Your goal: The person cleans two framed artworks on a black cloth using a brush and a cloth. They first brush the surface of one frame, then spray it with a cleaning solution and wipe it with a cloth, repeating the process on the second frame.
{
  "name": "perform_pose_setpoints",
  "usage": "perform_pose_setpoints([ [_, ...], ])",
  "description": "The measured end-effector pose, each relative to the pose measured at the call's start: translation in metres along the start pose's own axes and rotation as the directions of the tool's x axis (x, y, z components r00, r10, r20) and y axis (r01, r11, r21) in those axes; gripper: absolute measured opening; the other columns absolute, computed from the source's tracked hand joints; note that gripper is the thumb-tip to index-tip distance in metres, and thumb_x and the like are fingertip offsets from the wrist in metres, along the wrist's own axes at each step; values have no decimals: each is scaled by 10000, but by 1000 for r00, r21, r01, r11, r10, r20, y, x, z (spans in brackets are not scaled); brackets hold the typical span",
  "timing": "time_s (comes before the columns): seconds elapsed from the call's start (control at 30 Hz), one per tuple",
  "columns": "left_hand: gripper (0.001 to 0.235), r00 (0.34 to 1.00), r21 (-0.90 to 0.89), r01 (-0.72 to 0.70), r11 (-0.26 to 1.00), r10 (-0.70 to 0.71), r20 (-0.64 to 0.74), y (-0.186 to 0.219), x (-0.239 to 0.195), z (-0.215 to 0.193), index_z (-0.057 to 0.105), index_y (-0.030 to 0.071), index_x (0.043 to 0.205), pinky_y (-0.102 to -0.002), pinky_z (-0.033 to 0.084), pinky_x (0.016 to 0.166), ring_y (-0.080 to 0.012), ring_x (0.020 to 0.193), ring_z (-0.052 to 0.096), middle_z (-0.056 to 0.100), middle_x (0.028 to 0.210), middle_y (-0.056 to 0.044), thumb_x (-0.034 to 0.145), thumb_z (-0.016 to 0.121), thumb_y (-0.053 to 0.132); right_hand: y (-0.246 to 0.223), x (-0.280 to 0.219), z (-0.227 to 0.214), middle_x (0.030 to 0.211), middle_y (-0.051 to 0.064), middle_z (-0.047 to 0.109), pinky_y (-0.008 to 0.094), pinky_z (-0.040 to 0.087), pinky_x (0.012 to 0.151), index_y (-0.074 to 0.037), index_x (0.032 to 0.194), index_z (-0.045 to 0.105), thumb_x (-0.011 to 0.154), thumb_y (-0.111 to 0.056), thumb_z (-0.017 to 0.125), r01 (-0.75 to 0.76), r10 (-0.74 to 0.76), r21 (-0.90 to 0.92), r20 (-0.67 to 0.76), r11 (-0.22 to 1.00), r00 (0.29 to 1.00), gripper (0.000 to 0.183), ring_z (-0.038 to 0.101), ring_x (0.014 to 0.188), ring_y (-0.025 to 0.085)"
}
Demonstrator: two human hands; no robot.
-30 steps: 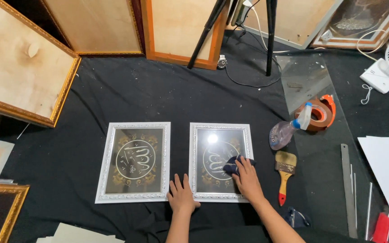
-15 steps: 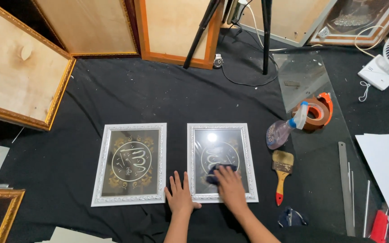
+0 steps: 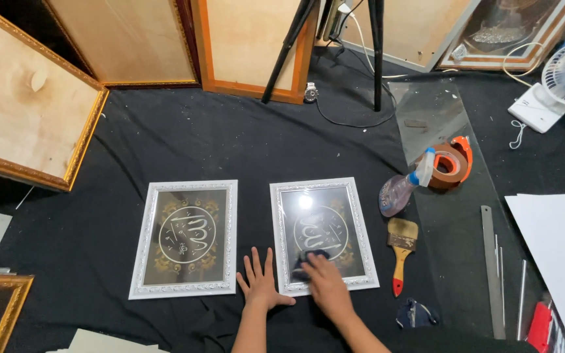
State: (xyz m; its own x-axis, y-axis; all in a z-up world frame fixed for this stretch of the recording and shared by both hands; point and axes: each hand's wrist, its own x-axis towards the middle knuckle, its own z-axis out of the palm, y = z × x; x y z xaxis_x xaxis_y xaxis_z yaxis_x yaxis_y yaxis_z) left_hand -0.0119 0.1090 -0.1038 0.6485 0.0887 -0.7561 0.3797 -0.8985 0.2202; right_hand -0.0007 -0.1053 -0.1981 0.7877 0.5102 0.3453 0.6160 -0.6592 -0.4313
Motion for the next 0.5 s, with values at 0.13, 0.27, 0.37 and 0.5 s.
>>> perform_pose_setpoints([
  [0.13, 1492, 996, -161, -40, 986, 52, 77, -3, 8, -4, -309, 374, 1612, -638, -168, 1204, -358, 1524, -420, -533, 1612, -52, 712, 824, 737, 53, -22, -33, 1537, 94, 536, 567, 320, 1208, -153, 1351, 651, 891, -96, 574, -496, 471, -268, -153, 826, 869, 471, 412, 1489, 398],
  [0.27, 713, 999, -303, 45, 952, -50, -9, 1, 22, 7, -164, 500, 1625, -596, -169, 1223, -243, 1562, -368, -430, 1673, 77, 1041, 221, 639, 14, -22, -3, 1568, 153, 492, 515, 348, 1191, -102, 1391, 618, 961, -155, 553, -421, 381, -156, -233, 894, 895, 438, 405, 1484, 405],
  [0.37, 616, 994, -344, 88, 935, -103, -27, 5, 22, 7, -134, 535, 1617, -584, -160, 1234, -221, 1578, -334, -388, 1694, 97, 1067, 140, 573, -40, -12, 21, 1570, 140, 481, 525, 317, 1195, -108, 1450, 568, 996, -188, 592, -163, 152, -105, -107, 981, 983, 461, 406, 1475, 385],
  [0.5, 607, 989, -349, 121, 929, -142, -35, 8, 22, 6, -116, 568, 1608, -564, -136, 1243, -201, 1589, -308, -369, 1702, 116, 1071, 168, 562, -55, 5, -5, 1441, 159, 588, 498, 436, 1054, -93, 1410, 588, 885, 39, 565, 60, -60, 26, 17, 998, 998, 541, 574, 1283, 383],
])
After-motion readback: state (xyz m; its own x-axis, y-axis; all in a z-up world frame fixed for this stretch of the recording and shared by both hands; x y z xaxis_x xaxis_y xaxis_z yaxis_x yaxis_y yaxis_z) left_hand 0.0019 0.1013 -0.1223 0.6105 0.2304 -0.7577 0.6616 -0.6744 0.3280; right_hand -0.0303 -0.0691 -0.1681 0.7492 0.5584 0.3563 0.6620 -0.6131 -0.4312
